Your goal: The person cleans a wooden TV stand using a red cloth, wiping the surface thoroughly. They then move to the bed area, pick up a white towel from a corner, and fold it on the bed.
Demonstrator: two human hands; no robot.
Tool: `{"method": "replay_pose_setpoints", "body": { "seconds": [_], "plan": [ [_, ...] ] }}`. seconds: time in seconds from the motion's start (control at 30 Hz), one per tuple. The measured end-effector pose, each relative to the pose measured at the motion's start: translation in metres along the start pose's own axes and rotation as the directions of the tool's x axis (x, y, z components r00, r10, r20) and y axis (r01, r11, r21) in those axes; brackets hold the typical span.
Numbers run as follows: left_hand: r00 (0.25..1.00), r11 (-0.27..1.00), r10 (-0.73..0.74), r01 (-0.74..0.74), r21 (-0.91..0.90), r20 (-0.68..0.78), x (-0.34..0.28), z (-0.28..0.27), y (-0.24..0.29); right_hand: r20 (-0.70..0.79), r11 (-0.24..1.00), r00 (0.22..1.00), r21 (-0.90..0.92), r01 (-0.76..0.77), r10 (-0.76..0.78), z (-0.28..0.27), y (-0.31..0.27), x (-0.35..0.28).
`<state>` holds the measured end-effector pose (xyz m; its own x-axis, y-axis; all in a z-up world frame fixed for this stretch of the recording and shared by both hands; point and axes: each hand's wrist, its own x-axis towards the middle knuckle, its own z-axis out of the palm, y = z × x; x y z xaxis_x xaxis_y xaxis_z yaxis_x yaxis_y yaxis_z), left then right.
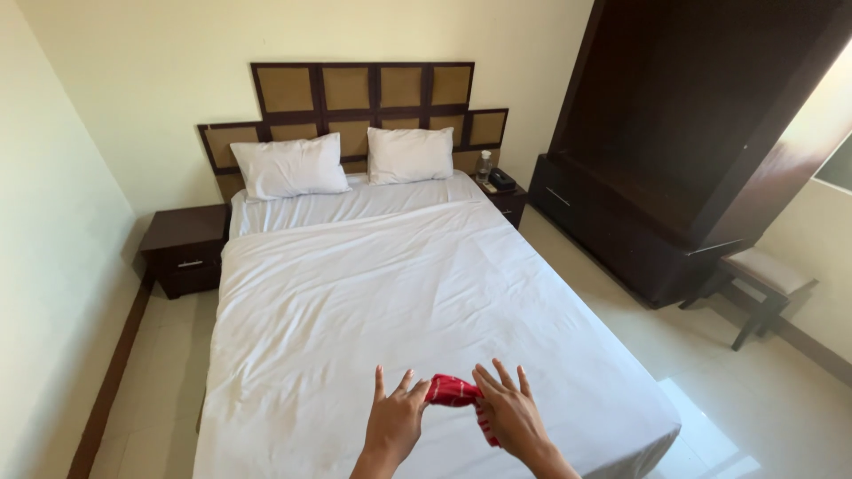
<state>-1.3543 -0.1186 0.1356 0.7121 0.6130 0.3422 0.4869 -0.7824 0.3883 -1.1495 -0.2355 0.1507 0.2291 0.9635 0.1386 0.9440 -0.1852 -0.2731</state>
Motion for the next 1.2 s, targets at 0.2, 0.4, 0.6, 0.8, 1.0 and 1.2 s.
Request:
{"method": "replay_pose_setpoints", "body": {
  "seconds": [0.2,0.4,0.6,0.8,1.0,1.2],
  "plan": [
    [0.997,0.998,0.044,-0.047,-0.049,-0.061,-0.019,0.0,0.012,-0.029,0.993,0.998,0.105,-0.056,0.059,0.0,-0.011,-0.024],
    [0.998,0.997,0.016,-0.011,-0.071,0.062,-0.04,0.005,0.04,0.04,0.983,0.998,0.174,-0.059,0.053,0.006,-0.019,-0.057],
    [0.977,0.996,-0.015,0.035,-0.087,0.213,-0.063,0.004,0.073,0.091,0.946,0.995,0.316,-0.066,0.039,-0.004,-0.031,-0.098],
    [0.969,0.992,0.119,-0.107,-0.066,0.215,-0.072,0.022,0.068,0.007,0.936,1.0,0.351,-0.016,0.015,0.013,-0.025,-0.128],
    [0.959,0.954,0.277,-0.267,-0.136,0.055,-0.054,0.036,0.054,0.163,0.956,0.98,0.25,-0.156,0.117,-0.04,-0.051,-0.156],
    [0.872,0.922,0.388,-0.367,-0.124,0.298,-0.043,0.038,0.017,0.23,0.958,0.941,0.087,-0.274,0.248,-0.035,-0.046,-0.166]
  ]
}}
